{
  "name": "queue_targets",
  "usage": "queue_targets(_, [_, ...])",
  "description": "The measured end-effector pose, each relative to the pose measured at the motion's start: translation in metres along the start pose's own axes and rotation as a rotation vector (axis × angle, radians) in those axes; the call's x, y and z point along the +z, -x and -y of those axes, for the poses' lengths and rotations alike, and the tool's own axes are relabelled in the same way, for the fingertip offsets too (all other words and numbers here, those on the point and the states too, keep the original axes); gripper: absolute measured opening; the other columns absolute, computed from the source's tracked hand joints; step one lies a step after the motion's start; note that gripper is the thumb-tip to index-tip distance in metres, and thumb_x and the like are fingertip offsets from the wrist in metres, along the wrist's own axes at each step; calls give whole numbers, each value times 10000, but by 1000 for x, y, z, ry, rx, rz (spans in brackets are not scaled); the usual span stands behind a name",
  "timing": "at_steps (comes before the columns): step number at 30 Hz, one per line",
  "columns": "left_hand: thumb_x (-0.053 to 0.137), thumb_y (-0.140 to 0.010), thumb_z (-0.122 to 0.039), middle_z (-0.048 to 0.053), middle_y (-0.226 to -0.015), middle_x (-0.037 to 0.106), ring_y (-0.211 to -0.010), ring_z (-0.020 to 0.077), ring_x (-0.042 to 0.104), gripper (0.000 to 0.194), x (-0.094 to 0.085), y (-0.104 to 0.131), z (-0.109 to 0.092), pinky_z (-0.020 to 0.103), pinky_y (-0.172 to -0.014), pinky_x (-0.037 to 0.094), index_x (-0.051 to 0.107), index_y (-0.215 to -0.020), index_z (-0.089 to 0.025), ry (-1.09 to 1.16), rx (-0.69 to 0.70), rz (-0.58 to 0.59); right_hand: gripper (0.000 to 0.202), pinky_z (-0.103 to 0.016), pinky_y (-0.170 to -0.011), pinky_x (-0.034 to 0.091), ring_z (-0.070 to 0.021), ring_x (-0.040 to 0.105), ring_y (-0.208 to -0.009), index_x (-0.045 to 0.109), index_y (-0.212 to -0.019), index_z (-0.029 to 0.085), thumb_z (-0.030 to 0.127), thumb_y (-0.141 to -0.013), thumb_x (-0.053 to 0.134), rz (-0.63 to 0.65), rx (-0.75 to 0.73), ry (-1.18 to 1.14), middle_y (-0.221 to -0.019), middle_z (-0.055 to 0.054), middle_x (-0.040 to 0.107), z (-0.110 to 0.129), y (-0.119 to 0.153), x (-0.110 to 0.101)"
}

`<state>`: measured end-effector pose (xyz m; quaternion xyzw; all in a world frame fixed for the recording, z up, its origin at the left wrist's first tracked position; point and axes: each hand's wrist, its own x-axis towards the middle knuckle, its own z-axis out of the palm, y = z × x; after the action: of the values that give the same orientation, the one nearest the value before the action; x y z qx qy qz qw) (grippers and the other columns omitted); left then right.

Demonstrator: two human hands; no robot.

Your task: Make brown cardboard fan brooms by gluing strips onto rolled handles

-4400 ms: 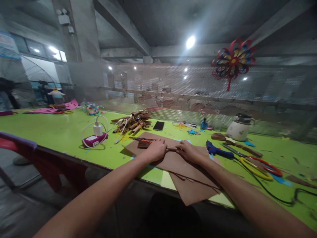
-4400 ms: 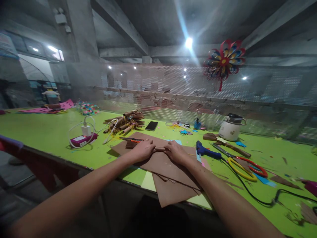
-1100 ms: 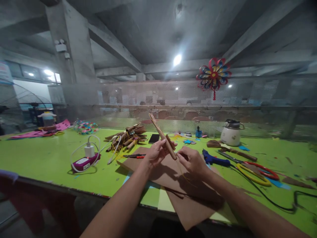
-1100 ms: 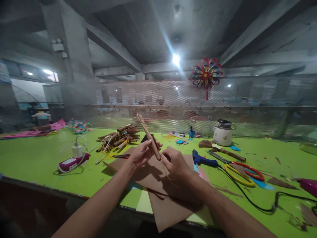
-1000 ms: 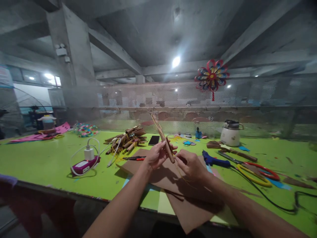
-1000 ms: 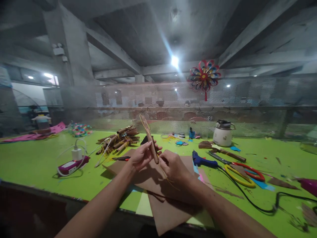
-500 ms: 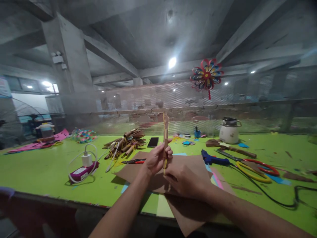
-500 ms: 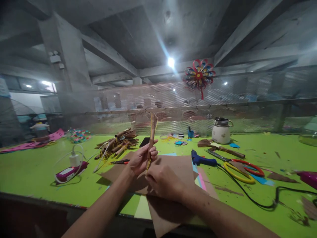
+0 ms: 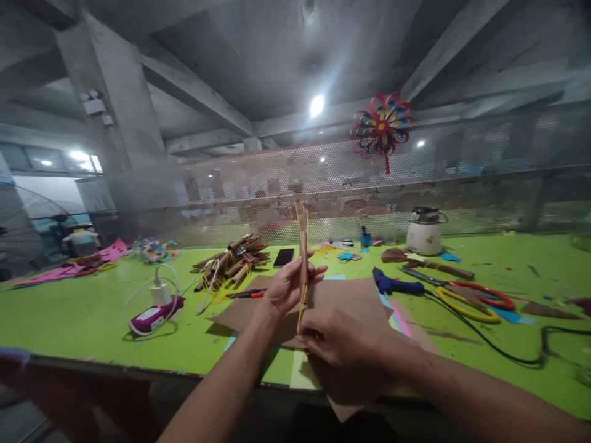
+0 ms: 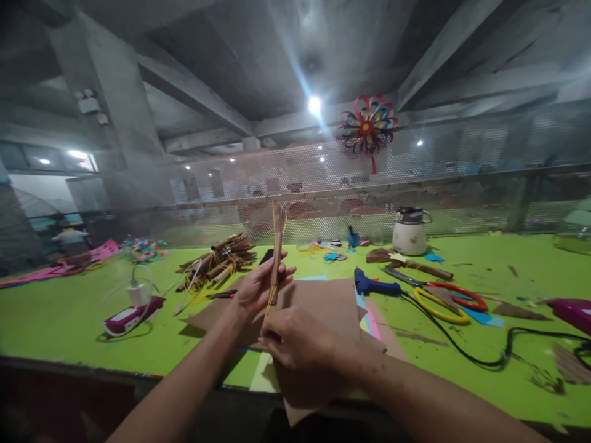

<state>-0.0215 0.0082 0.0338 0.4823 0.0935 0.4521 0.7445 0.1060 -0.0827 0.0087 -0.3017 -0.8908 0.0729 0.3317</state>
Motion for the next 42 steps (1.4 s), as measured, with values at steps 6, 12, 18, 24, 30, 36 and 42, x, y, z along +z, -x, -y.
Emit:
queue_targets(6, [510, -849, -212, 52, -829, 641, -959, 237, 613, 194, -9, -3, 1, 404, -873, 459, 549, -1027, -147, 9, 95, -52, 142, -200, -506, 348, -85, 457, -529, 575, -659, 157, 217, -779, 529, -6, 213, -324, -580, 21, 555, -4, -5, -3])
queue_targets(12, [531, -837, -212, 72, -848, 663, -956, 237, 619, 160, -19, -7, -3, 422, -888, 450, 547, -983, -149, 15, 169, -110, 333, -234, -446, 239, -73, 320, -434, 463, -484, 167, 302, -776, 552, -231, 302, -29, -431, 46, 390, -22, -4, -6])
queue_targets(18, [579, -808, -242, 71, -806, 658, -936, 254, 627, 184, -12, -9, 3, 433, -859, 465, 539, -956, -141, -92, 177, -103, 157, -253, -597, 360, -129, 466, -637, 528, -666, 178, 190, -817, 488, -429, 152, 69, -713, -26, 516, -20, -8, -7])
queue_targets(24, [615, -781, -284, 85, -828, 672, -898, 262, 639, 280, 3, -9, 12, 379, -764, 502, 524, -1008, -149, -239, 165, -65, 60, -277, -635, 378, -163, 493, -709, 526, -745, 175, 214, -788, 542, -451, 251, 152, -809, -47, 532, -36, -9, 7])
queue_targets(30, [651, -745, -293, 115, -873, 685, -909, 265, 635, 352, 7, -8, 17, 368, -790, 487, 548, -1042, -135, -327, 164, -56, 101, -265, -607, 373, -149, 515, -650, 582, -707, 168, 130, -759, 504, -452, 318, 132, -730, -46, 588, -51, -12, 9])
queue_targets(36, [642, -748, -289, 114, -850, 692, -896, 261, 639, 271, 9, -9, 20, 364, -792, 487, 593, -967, -137, -393, 174, -95, 159, -249, -564, 378, -134, 524, -578, 614, -648, 171, 107, -707, 482, -460, 382, 23, -645, -35, 623, -51, -14, 8])
queue_targets(42, [616, -775, -302, 113, -857, 688, -859, 248, 648, 251, 3, -12, 19, 390, -805, 486, 579, -956, -133, -376, 223, -139, 69, -244, -527, 384, -128, 505, -534, 539, -603, 174, 171, -661, 501, -487, 528, -215, -565, 1, 570, -46, -16, 3])
